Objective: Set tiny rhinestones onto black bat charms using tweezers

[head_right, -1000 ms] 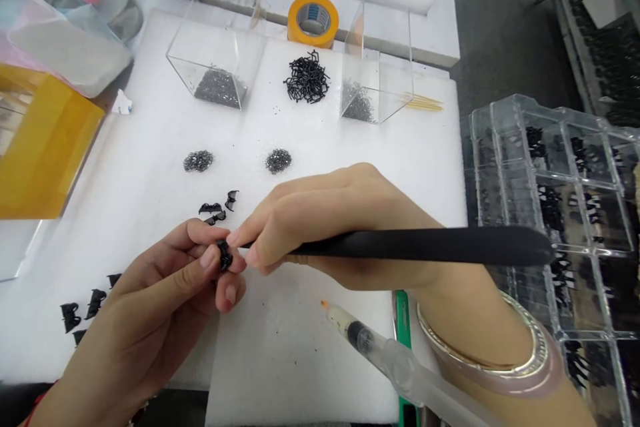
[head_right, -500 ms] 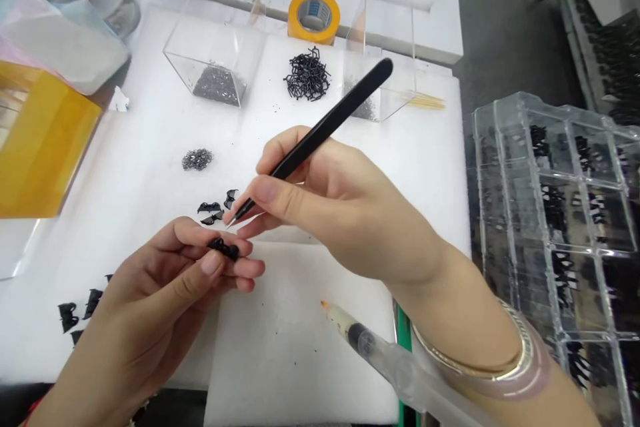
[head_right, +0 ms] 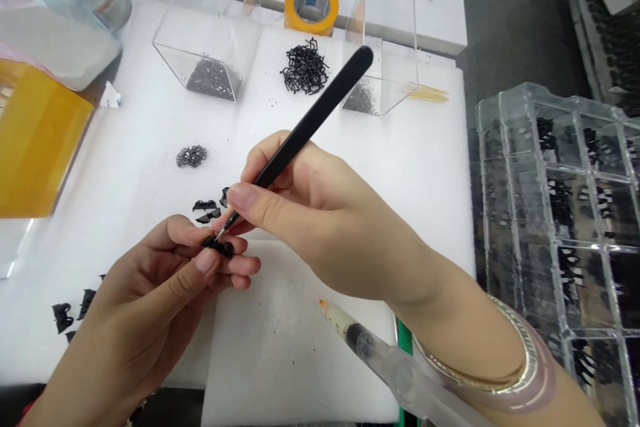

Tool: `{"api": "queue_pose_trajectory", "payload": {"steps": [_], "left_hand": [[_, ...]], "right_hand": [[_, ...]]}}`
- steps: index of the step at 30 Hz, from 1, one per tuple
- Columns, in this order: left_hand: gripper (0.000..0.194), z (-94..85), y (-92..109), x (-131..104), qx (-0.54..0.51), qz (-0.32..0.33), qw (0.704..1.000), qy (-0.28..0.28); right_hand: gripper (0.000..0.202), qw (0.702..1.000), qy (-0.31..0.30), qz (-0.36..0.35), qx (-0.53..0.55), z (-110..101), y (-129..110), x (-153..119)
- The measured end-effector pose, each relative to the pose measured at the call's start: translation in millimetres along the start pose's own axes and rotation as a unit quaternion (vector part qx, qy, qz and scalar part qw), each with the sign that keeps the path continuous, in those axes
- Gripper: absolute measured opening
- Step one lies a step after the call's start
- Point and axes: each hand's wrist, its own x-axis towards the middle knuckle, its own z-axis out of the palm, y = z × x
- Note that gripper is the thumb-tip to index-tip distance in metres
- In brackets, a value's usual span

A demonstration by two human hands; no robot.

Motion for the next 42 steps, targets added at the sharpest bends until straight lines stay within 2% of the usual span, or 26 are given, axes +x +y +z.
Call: {"api": "queue_pose_trajectory", "payload": {"steps": [16, 23, 28, 38, 42], "left_hand": [[0.015, 0.9, -0.2, -0.6, 0.013, -0.009, 1.000, 0.005], [0.013, -1.4, -0.3, -0.8, 0.026, -0.013, 1.000, -0.012], [0.013, -2.8, -1.4, -1.0, 0.025, -0.006, 0.999, -0.020], [0.012, -1.5, -0.8, -0.5, 0.035, -0.007, 0.999, -0.022], [0.012, -3.4, -2.8, -0.1, 0.041, -0.006, 0.999, -0.033]], "right_hand": [[0.017, 1.000, -0.003, 0.027, -0.004, 5.3, -4.3, 0.3], [0.018, 0.999, 0.016, 0.029, -0.011, 8.4, -7.2, -1.2], [0.017, 0.999, -0.012, 0.040, 0.032, 6.1, -4.3, 1.1], [0.014, 0.996, -0.043, 0.056, 0.052, 3.4, -3.2, 0.9], [0.016, 0.998, -0.035, 0.054, 0.022, 4.4, -4.3, 0.3]]}}
